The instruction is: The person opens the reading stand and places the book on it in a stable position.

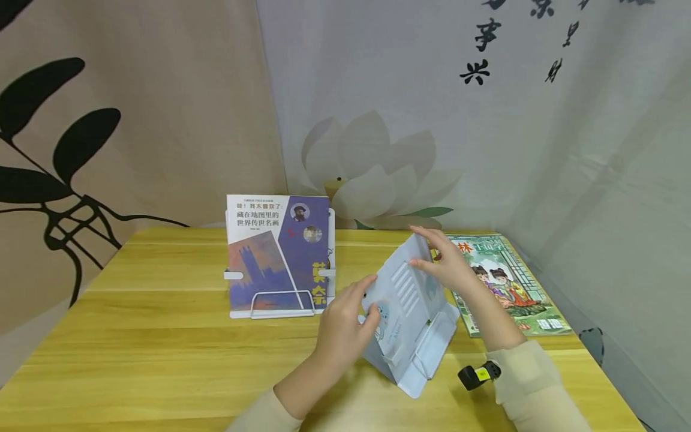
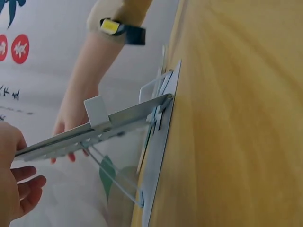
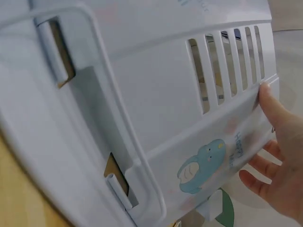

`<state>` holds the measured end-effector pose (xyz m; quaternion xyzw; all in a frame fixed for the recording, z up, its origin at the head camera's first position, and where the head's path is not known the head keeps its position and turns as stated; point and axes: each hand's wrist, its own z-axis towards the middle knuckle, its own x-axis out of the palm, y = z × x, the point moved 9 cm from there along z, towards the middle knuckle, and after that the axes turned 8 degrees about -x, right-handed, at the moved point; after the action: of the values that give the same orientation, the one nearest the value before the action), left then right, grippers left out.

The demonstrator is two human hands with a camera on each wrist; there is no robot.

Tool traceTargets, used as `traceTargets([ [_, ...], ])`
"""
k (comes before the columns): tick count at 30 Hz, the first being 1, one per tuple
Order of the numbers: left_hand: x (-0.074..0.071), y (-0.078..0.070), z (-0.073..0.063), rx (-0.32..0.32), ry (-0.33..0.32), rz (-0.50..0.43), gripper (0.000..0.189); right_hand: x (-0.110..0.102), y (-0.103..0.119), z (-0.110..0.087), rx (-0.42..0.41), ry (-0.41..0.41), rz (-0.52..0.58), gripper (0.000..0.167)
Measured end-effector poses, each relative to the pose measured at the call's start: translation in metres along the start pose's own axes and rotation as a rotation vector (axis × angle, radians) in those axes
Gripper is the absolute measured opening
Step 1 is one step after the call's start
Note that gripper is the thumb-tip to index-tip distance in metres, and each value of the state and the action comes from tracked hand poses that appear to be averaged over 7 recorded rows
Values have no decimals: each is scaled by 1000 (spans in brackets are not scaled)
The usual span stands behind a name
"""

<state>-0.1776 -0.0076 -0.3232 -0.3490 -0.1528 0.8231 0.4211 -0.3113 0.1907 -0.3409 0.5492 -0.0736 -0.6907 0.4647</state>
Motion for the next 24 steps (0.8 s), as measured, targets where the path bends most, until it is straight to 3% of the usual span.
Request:
traceTargets([
  [4,-1,5,4,5,5,43,47,-5,-3,-12,50,-29,-60,78],
  [8,2,14,8,-37,43,90,53,-9,-3,-25,82,-52,-116,86],
  [14,16,32,11,-136,171,153,69,-12,-4,-43,120,-99,-117,91],
  [17,23,38,13,-172,229,153,76,-13,-6,-49,142,-128,-114,91],
  [24,33,51,22,-259,280,95,80,-15,-10,-55,196,-174,-134,90],
])
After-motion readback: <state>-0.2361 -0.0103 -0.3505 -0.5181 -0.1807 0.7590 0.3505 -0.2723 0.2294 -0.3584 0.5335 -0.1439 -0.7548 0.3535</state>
